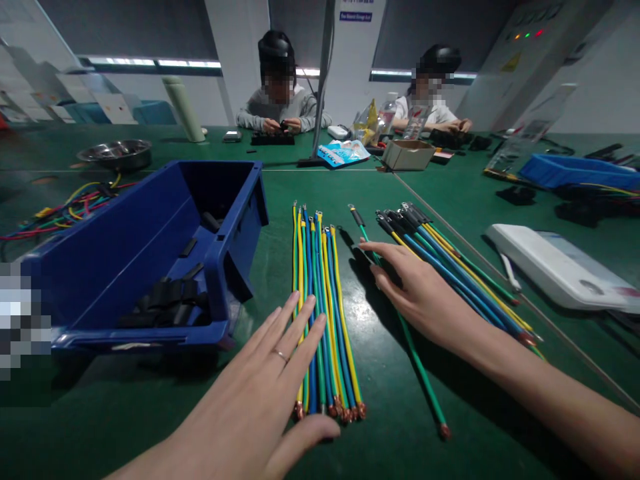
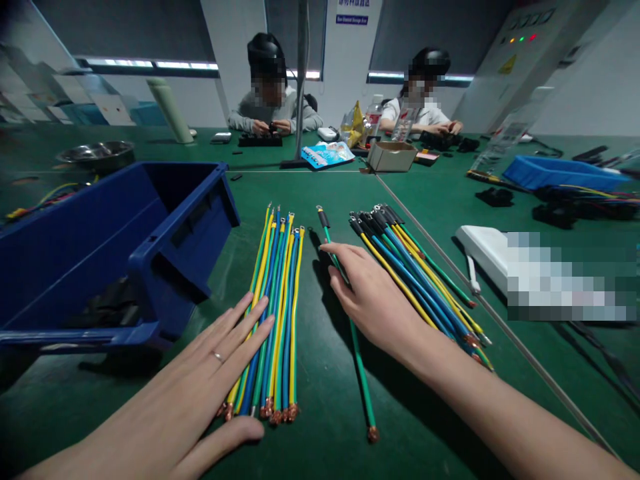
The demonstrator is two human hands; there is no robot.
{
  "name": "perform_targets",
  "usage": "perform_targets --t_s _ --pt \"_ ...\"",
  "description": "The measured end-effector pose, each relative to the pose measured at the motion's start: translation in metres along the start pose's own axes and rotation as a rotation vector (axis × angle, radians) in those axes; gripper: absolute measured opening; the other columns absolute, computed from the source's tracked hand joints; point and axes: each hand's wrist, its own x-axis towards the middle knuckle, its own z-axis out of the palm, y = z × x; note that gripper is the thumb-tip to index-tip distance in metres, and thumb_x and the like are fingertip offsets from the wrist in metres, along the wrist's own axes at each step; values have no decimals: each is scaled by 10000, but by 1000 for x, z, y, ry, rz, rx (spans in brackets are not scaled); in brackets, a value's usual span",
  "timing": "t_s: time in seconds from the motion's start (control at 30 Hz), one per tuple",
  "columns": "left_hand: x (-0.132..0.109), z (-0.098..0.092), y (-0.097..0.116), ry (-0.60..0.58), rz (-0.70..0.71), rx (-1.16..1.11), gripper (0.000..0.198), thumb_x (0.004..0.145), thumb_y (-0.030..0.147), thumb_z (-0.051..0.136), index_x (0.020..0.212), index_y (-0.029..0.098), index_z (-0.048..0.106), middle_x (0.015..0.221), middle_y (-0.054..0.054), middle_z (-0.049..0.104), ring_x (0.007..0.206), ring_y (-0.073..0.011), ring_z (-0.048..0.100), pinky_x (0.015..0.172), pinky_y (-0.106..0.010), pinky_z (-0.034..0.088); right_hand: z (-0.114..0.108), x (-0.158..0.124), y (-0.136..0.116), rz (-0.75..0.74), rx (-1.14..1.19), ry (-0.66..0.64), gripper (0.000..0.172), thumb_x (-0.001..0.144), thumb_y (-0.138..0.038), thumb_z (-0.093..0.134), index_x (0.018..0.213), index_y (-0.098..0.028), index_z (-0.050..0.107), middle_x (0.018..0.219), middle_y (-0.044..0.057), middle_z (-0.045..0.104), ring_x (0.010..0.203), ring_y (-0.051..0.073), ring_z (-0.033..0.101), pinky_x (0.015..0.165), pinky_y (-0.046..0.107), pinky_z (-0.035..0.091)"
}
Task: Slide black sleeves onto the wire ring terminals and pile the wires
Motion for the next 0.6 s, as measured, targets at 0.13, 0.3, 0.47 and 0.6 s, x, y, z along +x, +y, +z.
perform_targets --t_s 0.13,0.3,0.47,0.6 --pt "1 -1 -1 15 3 -35 737 886 545 558 1496 231 290 1558 -86 252 1431 -322 255 1138 -515 313 1 0 2 -84 -177 -31 399 974 -273 410 1361 -197 468 1479 156 389 1363 293 356 1064 538 370" --pt "-2 1 0 49 13 -33 734 886 540 560 1501 263 272 1559 -65 252 1433 -306 263 1144 -492 312 -12 -3 -12 -71 -216 -66 243 967 -261 416 1108 -167 591 1068 129 577 961 238 531 839 419 466" --pt "1 6 -5 37 68 72 727 904 548 512 1500 193 295 1557 -106 257 1423 -325 283 1121 -494 342 -15 -4 -25 -57 -329 -172 203 960 -226 413 937 -163 605 885 76 580 839 209 516 758 348 433" --pt "4 6 -7 40 85 121 750 900 559 507 1504 171 290 1562 -121 248 1420 -334 289 1105 -493 367 -16 -1 -21 -2 -431 -157 225 951 -222 413 866 -149 608 847 86 601 818 221 528 749 357 410"
